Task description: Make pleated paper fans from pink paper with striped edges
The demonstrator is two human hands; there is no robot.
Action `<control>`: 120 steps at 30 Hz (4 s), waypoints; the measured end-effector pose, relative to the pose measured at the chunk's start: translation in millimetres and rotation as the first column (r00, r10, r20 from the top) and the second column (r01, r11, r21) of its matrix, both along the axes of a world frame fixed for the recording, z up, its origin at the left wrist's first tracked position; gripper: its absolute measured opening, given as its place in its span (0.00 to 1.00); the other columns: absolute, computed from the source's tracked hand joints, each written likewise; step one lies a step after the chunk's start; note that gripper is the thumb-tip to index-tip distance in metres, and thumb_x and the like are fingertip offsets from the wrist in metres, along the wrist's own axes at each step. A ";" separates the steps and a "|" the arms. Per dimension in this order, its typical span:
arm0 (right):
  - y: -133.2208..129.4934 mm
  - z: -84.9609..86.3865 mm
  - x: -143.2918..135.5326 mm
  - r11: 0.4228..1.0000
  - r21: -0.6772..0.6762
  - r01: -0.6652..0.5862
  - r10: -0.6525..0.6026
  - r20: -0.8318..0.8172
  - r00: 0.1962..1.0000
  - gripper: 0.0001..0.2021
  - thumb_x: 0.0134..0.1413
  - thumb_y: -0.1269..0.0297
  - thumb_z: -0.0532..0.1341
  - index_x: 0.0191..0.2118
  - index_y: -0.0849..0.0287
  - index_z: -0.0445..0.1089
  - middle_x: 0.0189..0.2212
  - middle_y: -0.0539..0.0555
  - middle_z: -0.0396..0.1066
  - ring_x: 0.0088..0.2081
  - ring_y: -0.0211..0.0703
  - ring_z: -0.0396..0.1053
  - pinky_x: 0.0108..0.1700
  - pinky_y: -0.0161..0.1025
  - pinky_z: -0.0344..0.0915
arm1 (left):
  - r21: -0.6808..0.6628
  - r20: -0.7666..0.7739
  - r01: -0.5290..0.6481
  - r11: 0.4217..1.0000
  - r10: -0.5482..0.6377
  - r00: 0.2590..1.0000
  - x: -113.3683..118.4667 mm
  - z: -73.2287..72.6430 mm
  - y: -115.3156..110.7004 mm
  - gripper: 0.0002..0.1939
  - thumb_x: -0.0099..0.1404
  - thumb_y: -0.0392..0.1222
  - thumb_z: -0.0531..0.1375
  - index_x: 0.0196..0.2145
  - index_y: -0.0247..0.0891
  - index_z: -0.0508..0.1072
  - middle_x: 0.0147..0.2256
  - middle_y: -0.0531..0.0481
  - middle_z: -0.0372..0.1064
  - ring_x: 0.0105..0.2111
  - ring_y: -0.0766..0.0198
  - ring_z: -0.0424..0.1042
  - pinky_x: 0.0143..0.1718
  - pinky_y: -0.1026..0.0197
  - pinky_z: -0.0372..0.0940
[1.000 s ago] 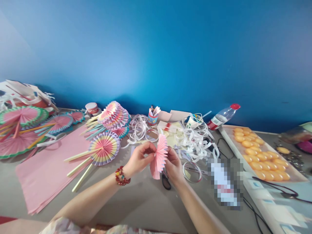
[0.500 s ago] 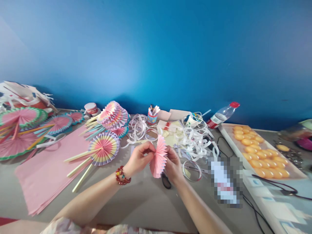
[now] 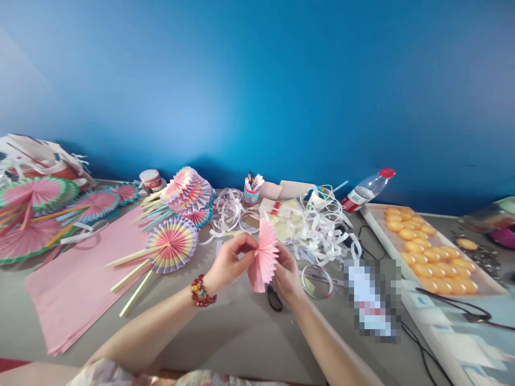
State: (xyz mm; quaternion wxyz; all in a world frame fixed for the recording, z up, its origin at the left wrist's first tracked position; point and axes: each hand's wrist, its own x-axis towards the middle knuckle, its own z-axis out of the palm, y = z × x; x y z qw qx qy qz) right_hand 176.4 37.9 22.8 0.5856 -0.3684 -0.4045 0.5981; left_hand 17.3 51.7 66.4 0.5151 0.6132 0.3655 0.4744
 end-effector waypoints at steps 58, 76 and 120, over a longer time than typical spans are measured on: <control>-3.5 13.5 -2.1 0.981 0.185 0.063 -0.077 0.071 0.994 0.09 0.51 0.57 0.67 0.36 0.53 0.71 0.30 0.49 0.70 0.29 0.38 0.66 0.32 0.35 0.65 | -0.122 0.170 0.011 0.992 0.010 0.985 3.4 -0.2 -0.2 0.05 0.57 0.37 0.64 0.29 0.35 0.70 0.31 0.51 0.67 0.31 0.65 0.67 0.35 0.63 0.62; -0.4 1.6 1.3 0.994 0.104 0.041 -0.047 0.061 0.997 0.07 0.49 0.63 0.67 0.33 0.54 0.69 0.29 0.48 0.66 0.29 0.37 0.63 0.31 0.33 0.63 | -0.163 0.153 0.029 0.986 -0.003 0.988 2.3 1.0 0.1 0.06 0.57 0.39 0.64 0.29 0.34 0.72 0.30 0.50 0.68 0.31 0.66 0.67 0.35 0.64 0.63; 0.1 13.1 -1.4 0.998 -0.017 0.057 -0.058 -0.058 0.997 0.09 0.42 0.62 0.69 0.27 0.53 0.67 0.25 0.46 0.67 0.24 0.37 0.63 0.28 0.34 0.63 | -0.238 0.231 0.045 0.970 0.012 0.973 6.1 6.6 -4.8 0.03 0.54 0.36 0.64 0.28 0.35 0.73 0.28 0.52 0.68 0.28 0.67 0.65 0.32 0.65 0.61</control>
